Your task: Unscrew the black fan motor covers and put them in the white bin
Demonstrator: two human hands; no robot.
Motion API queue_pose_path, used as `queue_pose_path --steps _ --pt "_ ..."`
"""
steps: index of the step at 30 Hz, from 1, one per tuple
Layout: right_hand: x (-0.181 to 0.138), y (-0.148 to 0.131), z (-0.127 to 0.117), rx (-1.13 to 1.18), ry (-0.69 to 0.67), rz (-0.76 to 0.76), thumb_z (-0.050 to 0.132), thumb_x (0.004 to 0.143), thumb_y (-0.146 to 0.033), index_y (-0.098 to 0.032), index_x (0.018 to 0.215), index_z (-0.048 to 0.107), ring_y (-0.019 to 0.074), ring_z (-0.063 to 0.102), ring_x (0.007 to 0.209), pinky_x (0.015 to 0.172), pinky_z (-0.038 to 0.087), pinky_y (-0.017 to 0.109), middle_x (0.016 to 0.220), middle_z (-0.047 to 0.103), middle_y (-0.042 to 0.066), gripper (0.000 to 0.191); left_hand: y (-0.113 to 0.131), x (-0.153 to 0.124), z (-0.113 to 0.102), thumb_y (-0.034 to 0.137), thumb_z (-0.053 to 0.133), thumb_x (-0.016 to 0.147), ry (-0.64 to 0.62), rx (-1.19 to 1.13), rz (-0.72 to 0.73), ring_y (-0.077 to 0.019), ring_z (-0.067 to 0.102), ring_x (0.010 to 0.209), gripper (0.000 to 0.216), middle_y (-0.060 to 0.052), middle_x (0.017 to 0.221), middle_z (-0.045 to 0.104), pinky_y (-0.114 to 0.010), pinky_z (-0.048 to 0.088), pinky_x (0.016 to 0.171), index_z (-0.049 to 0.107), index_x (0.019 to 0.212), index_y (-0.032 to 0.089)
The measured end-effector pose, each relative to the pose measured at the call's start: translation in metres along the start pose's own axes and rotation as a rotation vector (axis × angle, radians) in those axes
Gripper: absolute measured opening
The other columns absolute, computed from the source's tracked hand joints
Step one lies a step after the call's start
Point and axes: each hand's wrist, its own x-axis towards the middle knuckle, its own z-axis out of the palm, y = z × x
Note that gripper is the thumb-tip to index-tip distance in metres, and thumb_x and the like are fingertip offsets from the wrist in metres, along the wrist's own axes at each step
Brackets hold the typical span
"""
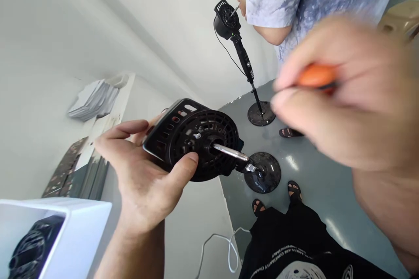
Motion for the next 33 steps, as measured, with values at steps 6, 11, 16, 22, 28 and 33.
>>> queue_pose_path --steps 6,11,16,22,28,33 --pt "0.027 -0.027 0.038 -0.457 -0.442 -0.038 0.065 0.095 -0.027 -0.019 0.084 0.067 0.0149 0.056 0.073 0.062 0.031 0.031 0.085 0.067 0.003 0.013 0.008 -0.003 0.011 0.03 0.077 0.054 -0.017 -0.099 -0.055 -0.0266 0.068 0.1 0.067 -0.007 0.116 0.056 -0.051 0.064 0.08 0.039 0.109 0.03" --pt "0.02 -0.044 0.056 -0.59 -0.453 -0.012 0.059 0.094 -0.024 -0.017 0.085 0.069 0.0126 0.048 0.062 0.054 0.019 0.032 0.09 0.065 0.007 0.015 0.013 -0.006 0.015 0.031 0.081 0.057 -0.01 -0.1 -0.065 -0.027 0.073 0.097 0.07 -0.009 0.112 0.062 -0.05 0.067 0.076 0.037 0.111 0.028" --pt "0.011 -0.043 0.067 -0.662 -0.356 0.037 0.066 0.094 -0.025 -0.017 0.077 0.063 0.0122 0.053 0.065 0.055 0.022 0.03 0.082 0.064 0.003 0.019 0.021 -0.01 0.019 0.035 0.078 0.062 -0.013 -0.088 -0.094 -0.0298 0.074 0.106 0.066 -0.016 0.12 0.065 -0.053 0.068 0.083 0.036 0.112 0.027" --pt "-0.003 -0.039 0.074 -0.821 -0.241 -0.03 0.062 0.1 -0.023 -0.015 0.086 0.064 0.0139 0.058 0.068 0.056 0.021 0.031 0.082 0.064 0.004 0.016 0.026 -0.011 0.023 0.038 0.076 0.063 -0.047 -0.134 -0.142 -0.0333 0.074 0.112 0.064 -0.02 0.126 0.068 -0.052 0.069 0.08 0.034 0.11 0.028" --pt "-0.001 -0.04 0.079 -0.939 -0.216 -0.141 0.053 0.101 -0.018 -0.014 0.1 0.066 0.0145 0.058 0.07 0.058 0.025 0.031 0.092 0.065 0.007 0.014 0.023 -0.011 0.024 0.039 0.078 0.061 -0.038 -0.196 -0.194 -0.0318 0.076 0.103 0.064 -0.015 0.124 0.066 -0.046 0.069 0.071 0.039 0.111 0.029" --pt "0.008 -0.039 0.078 -0.986 -0.323 -0.304 0.046 0.095 -0.008 -0.016 0.088 0.064 0.0138 0.056 0.066 0.057 0.021 0.034 0.084 0.063 0.006 0.021 0.02 -0.012 0.024 0.036 0.08 0.059 -0.027 -0.206 -0.183 -0.0316 0.074 0.106 0.064 -0.012 0.123 0.062 -0.046 0.069 0.077 0.045 0.112 0.028"
